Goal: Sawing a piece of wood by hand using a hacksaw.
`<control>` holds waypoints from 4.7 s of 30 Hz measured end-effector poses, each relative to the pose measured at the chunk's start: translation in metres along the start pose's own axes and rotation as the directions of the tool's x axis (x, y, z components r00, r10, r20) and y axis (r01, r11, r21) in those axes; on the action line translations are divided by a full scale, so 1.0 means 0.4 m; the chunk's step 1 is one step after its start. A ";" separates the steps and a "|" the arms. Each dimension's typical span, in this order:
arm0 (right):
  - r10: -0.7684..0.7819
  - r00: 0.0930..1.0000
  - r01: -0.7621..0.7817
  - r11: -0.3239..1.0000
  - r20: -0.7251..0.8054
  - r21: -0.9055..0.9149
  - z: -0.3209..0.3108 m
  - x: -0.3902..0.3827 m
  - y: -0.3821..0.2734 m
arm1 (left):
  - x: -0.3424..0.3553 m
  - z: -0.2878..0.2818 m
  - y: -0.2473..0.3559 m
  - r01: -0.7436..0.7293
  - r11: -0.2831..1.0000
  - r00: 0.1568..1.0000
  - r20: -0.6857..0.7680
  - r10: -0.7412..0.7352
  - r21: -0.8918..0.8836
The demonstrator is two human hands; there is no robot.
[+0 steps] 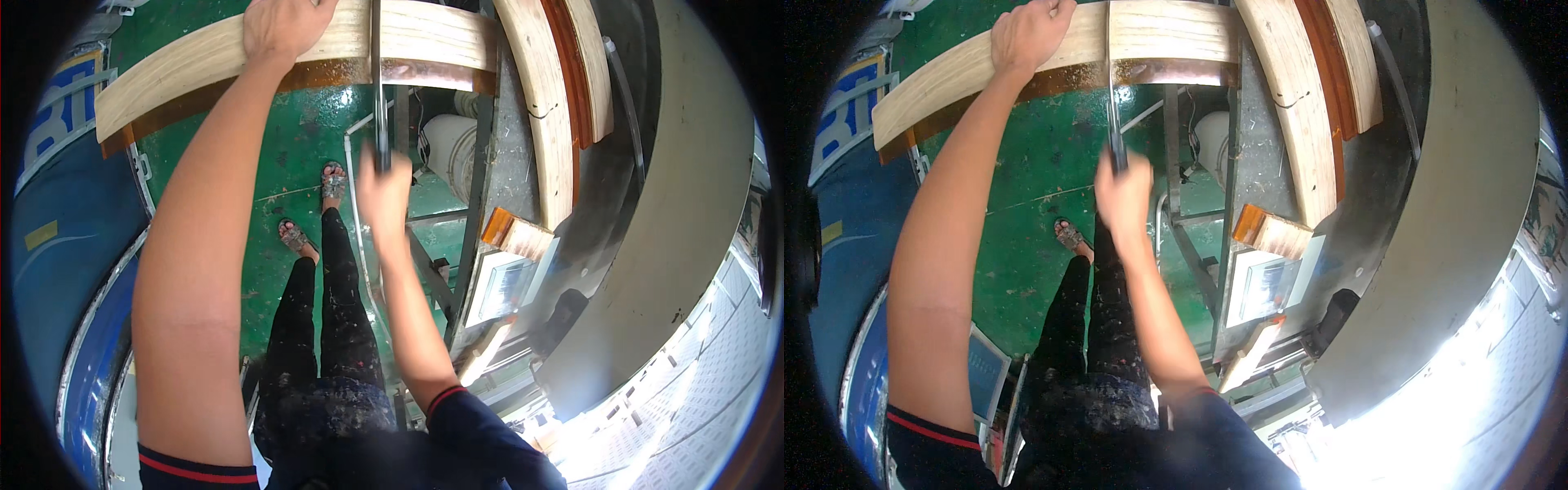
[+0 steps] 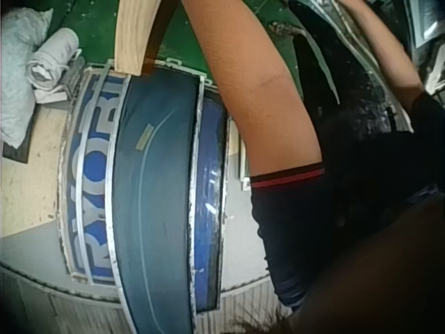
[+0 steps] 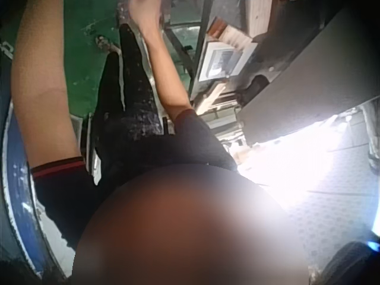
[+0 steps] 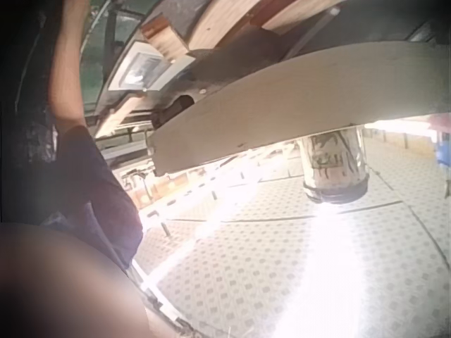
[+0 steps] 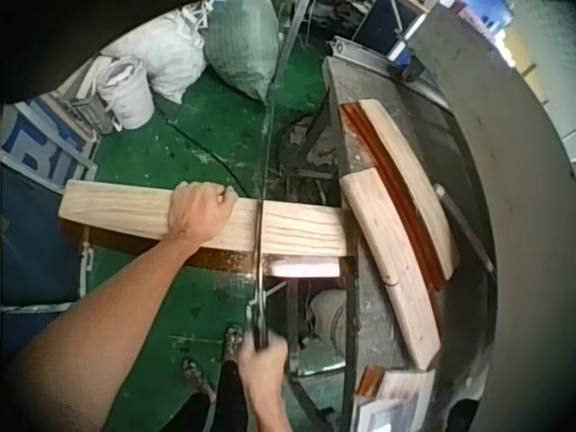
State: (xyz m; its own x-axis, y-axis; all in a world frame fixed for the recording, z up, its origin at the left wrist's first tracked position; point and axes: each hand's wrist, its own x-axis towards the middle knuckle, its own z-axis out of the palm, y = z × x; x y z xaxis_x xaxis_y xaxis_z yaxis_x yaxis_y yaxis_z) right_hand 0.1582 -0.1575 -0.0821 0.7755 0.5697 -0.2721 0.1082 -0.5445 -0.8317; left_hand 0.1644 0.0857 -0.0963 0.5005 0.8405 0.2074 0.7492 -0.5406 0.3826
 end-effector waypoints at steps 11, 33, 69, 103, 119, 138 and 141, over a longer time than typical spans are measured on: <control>0.180 0.984 -0.177 0.975 0.007 -0.133 -0.115 -0.399 0.194 | 0.012 -0.001 0.014 -0.018 1.000 0.999 0.044 0.019 -0.004; 0.134 0.989 -0.128 0.988 0.060 -0.092 -0.034 -0.082 0.021 | 0.020 0.010 -0.018 0.049 0.998 0.971 0.232 -0.058 0.042; 0.038 0.999 -0.038 0.994 -0.003 -0.101 -0.027 0.094 -0.261 | 0.023 0.013 -0.017 0.038 0.999 0.974 0.226 -0.032 -0.020; 0.023 0.997 -0.032 0.992 -0.073 -0.126 -0.069 -0.268 0.051 | 0.013 -0.018 0.015 0.048 0.999 0.992 0.113 -0.048 -0.002; 0.062 0.997 -0.067 0.991 -0.041 -0.119 -0.103 -0.335 0.073 | 0.016 -0.008 0.018 0.079 0.997 0.985 0.152 -0.076 -0.017; 0.153 0.988 -0.151 0.985 0.014 -0.084 -0.132 -0.365 0.149 | 0.012 0.001 0.006 0.009 1.000 0.999 0.048 -0.008 -0.021; 0.143 0.990 -0.143 0.989 0.012 -0.039 -0.092 -0.267 0.100 | 0.007 0.000 -0.005 0.007 1.000 0.999 0.051 -0.006 -0.021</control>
State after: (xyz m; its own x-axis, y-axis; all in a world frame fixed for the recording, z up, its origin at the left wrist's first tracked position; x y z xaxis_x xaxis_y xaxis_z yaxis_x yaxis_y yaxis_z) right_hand 0.1027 -0.2628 -0.0683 0.7753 0.4934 -0.3943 0.0205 -0.6437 -0.7650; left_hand 0.1644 0.0891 -0.0964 0.5174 0.8408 0.1593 0.7437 -0.5338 0.4024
